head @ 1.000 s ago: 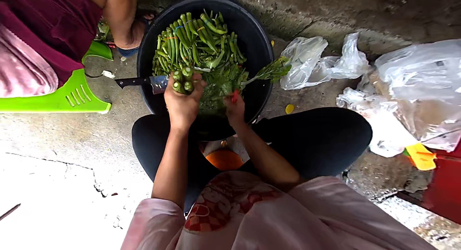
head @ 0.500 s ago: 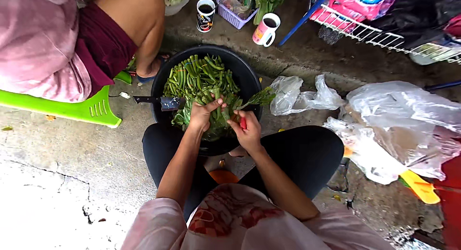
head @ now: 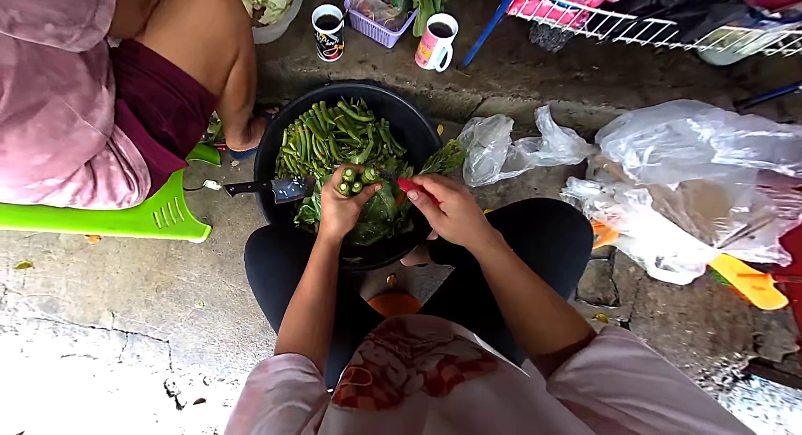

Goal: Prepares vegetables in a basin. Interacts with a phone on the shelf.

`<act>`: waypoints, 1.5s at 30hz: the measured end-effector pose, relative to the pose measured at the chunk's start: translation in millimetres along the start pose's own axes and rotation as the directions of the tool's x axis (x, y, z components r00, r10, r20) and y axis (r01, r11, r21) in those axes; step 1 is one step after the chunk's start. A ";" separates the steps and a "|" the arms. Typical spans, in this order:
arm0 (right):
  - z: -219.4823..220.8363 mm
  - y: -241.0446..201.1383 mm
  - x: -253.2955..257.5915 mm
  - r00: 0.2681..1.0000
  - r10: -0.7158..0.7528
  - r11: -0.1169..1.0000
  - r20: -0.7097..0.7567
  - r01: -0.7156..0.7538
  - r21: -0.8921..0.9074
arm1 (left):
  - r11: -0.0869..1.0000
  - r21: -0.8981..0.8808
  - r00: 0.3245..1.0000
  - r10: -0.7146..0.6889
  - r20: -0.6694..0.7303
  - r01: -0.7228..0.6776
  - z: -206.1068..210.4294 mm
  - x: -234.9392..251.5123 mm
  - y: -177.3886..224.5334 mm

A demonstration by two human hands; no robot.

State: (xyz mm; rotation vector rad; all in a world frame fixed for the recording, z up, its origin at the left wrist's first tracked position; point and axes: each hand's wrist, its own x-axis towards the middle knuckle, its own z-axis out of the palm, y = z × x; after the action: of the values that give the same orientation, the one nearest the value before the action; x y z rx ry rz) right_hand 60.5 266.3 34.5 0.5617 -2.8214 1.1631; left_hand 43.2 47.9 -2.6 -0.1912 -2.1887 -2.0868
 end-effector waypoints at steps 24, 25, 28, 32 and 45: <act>139.5 90.9 4.4 0.420 0.646 0.718 0.637 -0.617 -0.322 | 0.331 -0.895 0.936 -0.286 0.207 0.299 -22.1 12.3 -6.5; 146.1 96.9 6.6 0.427 0.635 0.728 0.644 -0.608 -0.316 | 0.325 -0.902 0.946 -0.250 0.207 0.283 -25.9 11.7 -5.0; 152.1 114.3 19.5 0.481 0.624 0.747 0.616 -0.599 -0.289 | 0.322 -0.927 0.975 -0.167 0.146 0.194 -38.5 12.9 0.9; 155.5 142.7 47.0 0.518 0.651 0.717 0.554 -0.659 -0.227 | 0.360 -0.930 0.993 -0.106 0.041 0.077 -51.2 15.6 4.9; 51.0 221.5 354.8 0.967 0.236 0.930 -0.096 -0.253 -0.267 | 0.360 -0.924 0.969 -0.244 0.043 0.132 -48.7 31.3 2.2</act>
State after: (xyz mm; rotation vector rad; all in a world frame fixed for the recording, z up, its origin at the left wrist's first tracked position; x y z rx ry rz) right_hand -341.7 264.4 -90.9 0.1552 -2.9887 0.7695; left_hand 12.4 -0.3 7.1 0.1110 -0.6953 -3.1251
